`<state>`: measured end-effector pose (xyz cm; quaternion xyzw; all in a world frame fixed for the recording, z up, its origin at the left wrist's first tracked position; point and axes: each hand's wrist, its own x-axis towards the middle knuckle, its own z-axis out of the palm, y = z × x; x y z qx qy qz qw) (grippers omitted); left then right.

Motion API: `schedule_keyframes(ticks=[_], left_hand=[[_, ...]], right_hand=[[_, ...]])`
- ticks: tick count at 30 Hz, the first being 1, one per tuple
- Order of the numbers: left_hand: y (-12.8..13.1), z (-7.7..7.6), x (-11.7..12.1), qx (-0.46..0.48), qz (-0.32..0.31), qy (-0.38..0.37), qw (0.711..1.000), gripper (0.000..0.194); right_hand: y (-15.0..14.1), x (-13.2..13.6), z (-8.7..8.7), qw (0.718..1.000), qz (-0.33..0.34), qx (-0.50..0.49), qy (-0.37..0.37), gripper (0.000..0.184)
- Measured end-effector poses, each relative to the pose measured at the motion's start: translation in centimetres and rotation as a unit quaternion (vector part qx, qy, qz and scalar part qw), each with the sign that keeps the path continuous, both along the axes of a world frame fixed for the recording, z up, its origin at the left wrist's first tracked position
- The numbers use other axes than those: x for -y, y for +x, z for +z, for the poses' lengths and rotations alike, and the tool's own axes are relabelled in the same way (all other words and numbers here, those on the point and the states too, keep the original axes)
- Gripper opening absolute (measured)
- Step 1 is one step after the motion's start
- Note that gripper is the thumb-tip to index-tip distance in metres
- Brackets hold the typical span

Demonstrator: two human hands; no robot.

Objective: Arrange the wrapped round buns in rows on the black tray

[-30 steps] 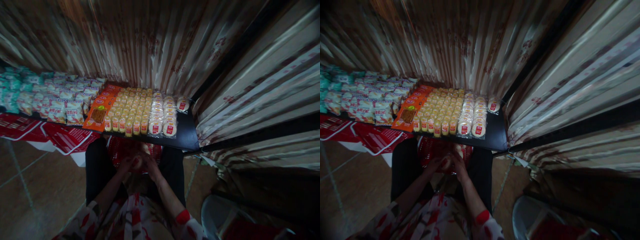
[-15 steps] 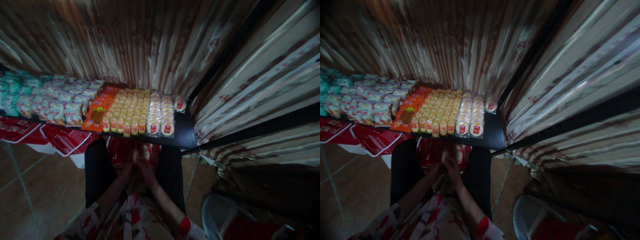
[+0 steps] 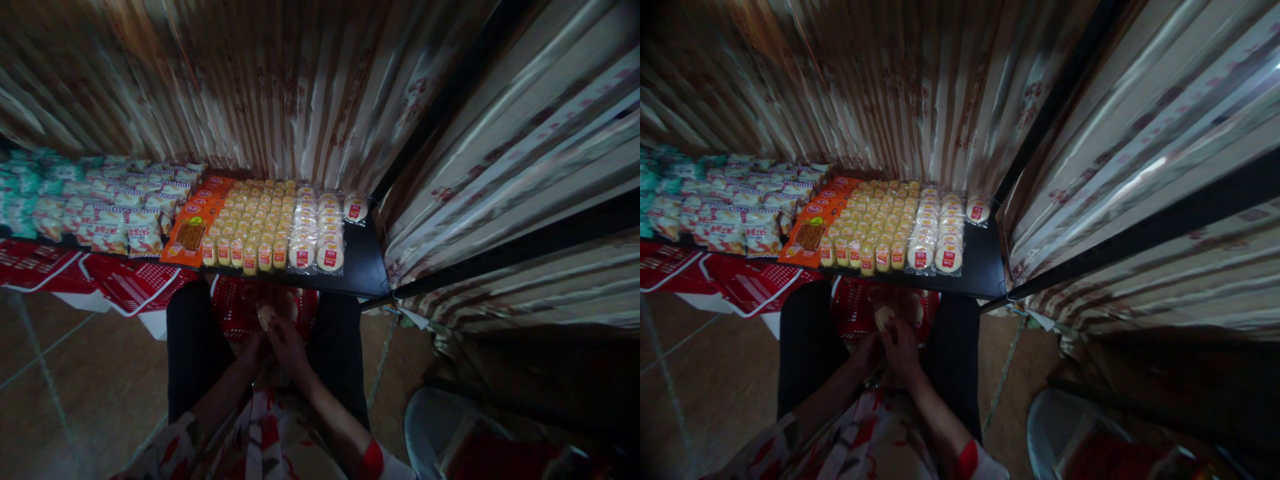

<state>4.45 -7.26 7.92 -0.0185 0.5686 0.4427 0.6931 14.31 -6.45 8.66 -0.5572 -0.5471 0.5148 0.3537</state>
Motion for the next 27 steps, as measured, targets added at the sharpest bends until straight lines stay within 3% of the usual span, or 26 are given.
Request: schedule_keyframes(ticks=[7,15,27], left_hand=[[0.6,0.9,0.1,-0.001,0.003,0.062,0.998,0.037],[2.1,2.2,-0.5,-0.093,-0.059,0.075,0.991,0.032],[4.0,3.2,-2.6,-0.191,-0.082,0.178,0.962,0.034]], right_hand=[[1.4,0.4,1.4,1.0,-0.016,0.01,-0.02,0.032],[4.4,-0.3,3.9,0.998,-0.04,0.001,-0.04,0.033],[9.1,-2.3,3.7,0.988,-0.144,0.039,0.052,0.035]])
